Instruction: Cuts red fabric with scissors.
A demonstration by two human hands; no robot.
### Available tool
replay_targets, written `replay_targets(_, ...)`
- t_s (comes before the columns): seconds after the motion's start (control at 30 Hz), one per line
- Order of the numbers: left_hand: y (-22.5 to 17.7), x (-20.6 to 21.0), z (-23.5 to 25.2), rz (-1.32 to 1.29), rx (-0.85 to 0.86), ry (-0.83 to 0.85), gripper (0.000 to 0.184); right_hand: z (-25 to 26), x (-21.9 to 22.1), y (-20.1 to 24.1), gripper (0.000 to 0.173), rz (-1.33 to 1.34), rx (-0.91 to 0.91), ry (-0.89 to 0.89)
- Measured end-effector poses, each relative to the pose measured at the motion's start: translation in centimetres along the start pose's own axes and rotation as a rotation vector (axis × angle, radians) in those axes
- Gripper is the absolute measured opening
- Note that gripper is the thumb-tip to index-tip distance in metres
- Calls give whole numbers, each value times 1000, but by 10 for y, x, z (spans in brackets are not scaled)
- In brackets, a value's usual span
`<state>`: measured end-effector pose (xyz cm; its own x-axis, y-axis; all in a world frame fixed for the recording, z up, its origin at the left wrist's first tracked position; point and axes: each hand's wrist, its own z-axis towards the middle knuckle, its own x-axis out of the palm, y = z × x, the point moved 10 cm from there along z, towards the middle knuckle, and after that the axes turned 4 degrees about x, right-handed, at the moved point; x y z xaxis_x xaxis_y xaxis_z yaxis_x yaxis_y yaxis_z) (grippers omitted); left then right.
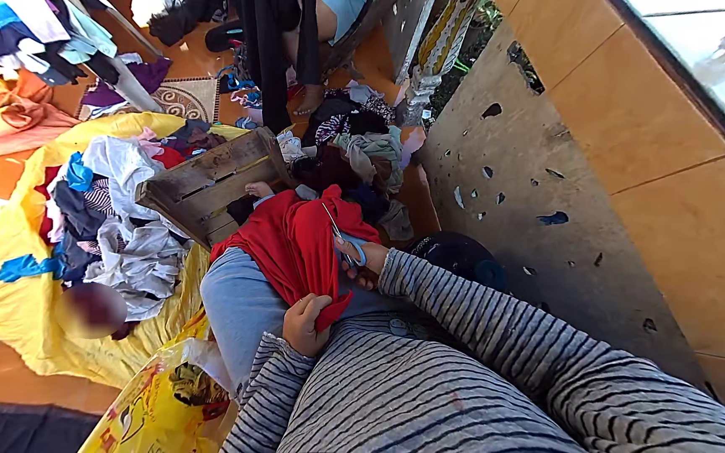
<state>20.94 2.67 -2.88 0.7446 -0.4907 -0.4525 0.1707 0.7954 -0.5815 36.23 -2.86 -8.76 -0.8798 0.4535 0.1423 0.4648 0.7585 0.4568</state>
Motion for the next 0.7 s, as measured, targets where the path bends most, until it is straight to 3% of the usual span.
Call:
replay_targets(0.43,1,-1,-1,-3,0,-3,21,-4,-4,-8,52,53,0,-98)
replay_targets(0.7,-1,-3,0,-26,14,-20,20,10,7,1,54,187,48,66)
